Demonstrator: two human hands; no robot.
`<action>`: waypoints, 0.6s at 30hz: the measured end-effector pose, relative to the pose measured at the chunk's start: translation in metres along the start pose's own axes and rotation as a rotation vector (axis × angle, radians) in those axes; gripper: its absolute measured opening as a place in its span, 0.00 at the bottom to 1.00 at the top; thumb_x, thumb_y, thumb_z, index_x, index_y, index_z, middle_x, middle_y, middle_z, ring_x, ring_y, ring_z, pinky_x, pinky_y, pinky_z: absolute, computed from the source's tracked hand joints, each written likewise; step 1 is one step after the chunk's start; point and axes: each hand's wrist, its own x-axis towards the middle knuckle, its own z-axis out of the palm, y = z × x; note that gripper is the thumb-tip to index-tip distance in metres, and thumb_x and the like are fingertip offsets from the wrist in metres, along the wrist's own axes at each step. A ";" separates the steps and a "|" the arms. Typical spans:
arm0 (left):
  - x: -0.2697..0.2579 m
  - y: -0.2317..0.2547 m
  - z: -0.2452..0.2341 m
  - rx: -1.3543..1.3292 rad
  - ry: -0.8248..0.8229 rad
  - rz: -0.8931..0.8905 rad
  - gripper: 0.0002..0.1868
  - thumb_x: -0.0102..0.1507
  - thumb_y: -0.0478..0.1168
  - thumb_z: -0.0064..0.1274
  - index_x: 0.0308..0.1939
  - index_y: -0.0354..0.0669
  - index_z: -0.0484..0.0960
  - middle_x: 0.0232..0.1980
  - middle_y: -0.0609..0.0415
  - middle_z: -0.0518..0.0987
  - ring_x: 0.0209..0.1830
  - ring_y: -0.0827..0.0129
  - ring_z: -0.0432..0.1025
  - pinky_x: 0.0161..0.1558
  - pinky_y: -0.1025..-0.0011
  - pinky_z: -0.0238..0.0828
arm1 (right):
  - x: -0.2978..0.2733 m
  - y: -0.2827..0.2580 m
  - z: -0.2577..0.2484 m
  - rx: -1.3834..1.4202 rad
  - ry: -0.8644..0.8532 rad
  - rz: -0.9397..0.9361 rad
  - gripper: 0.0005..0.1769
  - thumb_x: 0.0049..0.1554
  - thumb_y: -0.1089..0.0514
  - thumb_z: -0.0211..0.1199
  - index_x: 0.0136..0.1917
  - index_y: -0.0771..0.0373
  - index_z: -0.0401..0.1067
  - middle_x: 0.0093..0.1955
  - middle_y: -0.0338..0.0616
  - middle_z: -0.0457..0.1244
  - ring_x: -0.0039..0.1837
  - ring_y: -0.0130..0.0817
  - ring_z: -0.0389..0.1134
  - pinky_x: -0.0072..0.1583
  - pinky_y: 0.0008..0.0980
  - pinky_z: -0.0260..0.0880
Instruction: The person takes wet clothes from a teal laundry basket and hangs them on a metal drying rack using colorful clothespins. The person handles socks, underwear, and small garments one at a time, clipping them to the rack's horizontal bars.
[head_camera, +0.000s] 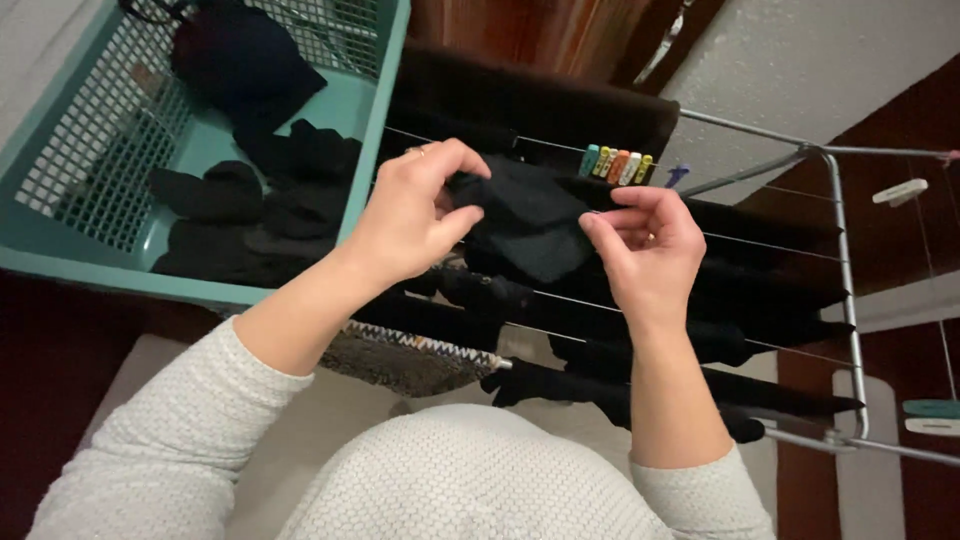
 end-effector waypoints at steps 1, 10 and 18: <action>-0.004 -0.006 0.008 0.060 -0.024 0.018 0.20 0.54 0.29 0.66 0.50 0.41 0.81 0.38 0.46 0.77 0.29 0.57 0.78 0.26 0.71 0.82 | 0.001 0.001 -0.006 -0.031 -0.045 -0.035 0.21 0.52 0.66 0.80 0.56 0.62 0.76 0.39 0.45 0.70 0.36 0.25 0.71 0.39 0.19 0.72; 0.018 0.014 0.073 -0.152 -0.319 0.110 0.24 0.57 0.46 0.69 0.51 0.38 0.82 0.48 0.42 0.77 0.52 0.50 0.72 0.54 0.55 0.71 | 0.025 -0.028 -0.032 0.072 -0.488 -0.198 0.23 0.52 0.66 0.78 0.60 0.61 0.75 0.40 0.43 0.71 0.37 0.26 0.70 0.41 0.21 0.72; 0.064 0.060 0.113 -0.344 0.050 -0.018 0.13 0.59 0.40 0.63 0.29 0.49 0.71 0.28 0.67 0.68 0.29 0.82 0.65 0.33 0.77 0.64 | -0.026 0.096 -0.038 0.680 -0.335 0.408 0.23 0.61 0.53 0.55 0.68 0.59 0.71 0.70 0.43 0.66 0.72 0.33 0.65 0.75 0.37 0.62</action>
